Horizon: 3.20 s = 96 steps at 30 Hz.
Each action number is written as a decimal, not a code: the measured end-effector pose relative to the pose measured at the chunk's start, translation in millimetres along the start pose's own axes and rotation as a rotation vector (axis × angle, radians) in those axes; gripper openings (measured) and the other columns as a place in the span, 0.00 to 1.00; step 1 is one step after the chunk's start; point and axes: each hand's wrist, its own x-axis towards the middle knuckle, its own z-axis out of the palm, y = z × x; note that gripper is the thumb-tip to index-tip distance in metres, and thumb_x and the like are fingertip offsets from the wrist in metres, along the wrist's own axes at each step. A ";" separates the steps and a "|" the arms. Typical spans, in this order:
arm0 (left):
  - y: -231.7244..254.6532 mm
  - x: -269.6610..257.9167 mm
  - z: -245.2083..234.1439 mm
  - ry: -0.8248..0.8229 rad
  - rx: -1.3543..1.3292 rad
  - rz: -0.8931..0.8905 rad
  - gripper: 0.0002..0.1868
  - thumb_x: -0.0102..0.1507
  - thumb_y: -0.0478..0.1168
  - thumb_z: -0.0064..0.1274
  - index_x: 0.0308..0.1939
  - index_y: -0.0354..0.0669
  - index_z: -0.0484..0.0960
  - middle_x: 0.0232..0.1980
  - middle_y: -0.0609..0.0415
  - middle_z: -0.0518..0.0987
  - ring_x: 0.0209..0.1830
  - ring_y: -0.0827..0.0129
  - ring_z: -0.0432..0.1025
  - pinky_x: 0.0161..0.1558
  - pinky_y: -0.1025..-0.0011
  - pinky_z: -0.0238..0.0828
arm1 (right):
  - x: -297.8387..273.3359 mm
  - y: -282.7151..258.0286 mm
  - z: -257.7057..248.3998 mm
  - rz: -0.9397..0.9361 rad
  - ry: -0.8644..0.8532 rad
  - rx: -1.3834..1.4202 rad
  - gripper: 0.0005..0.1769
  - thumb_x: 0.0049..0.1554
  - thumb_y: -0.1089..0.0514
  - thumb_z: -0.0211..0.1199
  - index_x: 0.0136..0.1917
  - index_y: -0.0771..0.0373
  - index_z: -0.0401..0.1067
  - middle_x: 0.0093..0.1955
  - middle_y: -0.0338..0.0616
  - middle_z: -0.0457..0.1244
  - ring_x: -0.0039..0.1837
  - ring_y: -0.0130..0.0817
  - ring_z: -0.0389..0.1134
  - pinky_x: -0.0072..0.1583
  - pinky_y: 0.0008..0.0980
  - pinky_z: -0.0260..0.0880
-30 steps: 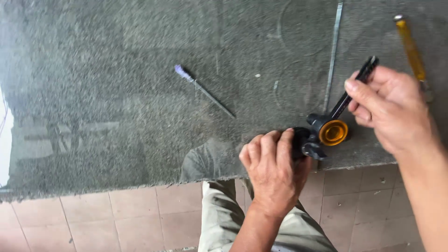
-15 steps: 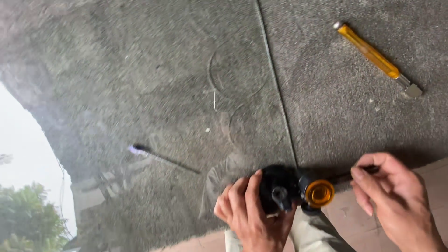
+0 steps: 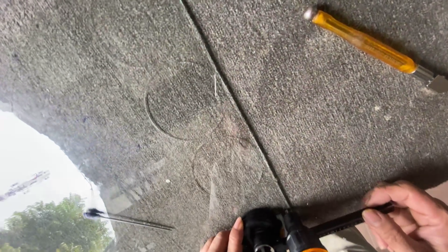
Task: Cutting a circular piece of glass from a larger sheet using specialized cutters
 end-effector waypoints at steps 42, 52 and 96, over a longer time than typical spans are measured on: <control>86.8 63.9 -52.3 0.182 -0.186 -0.301 0.32 0.53 0.50 0.54 0.62 0.55 0.77 0.54 0.54 0.73 0.58 0.53 0.66 0.60 0.54 0.55 | 28.1 -58.1 -26.5 -0.058 -0.308 -0.096 0.06 0.62 0.67 0.61 0.43 0.74 0.72 0.29 0.55 0.65 0.25 0.34 0.58 0.24 0.31 0.58; 86.6 63.5 -57.8 0.125 -0.221 -0.304 0.38 0.51 0.57 0.61 0.65 0.57 0.75 0.57 0.52 0.72 0.61 0.50 0.63 0.61 0.52 0.53 | 21.8 -64.9 -23.5 -0.196 -0.199 -0.336 0.03 0.62 0.61 0.65 0.48 0.63 0.76 0.29 0.45 0.66 0.27 0.30 0.62 0.33 0.28 0.62; 61.4 43.1 -106.4 0.271 -0.238 -0.286 0.39 0.47 0.54 0.71 0.62 0.54 0.79 0.53 0.53 0.70 0.61 0.51 0.63 0.61 0.54 0.53 | 5.6 -176.2 118.7 -0.854 -0.574 -0.944 0.15 0.58 0.42 0.63 0.39 0.53 0.75 0.38 0.44 0.68 0.53 0.48 0.68 0.61 0.58 0.57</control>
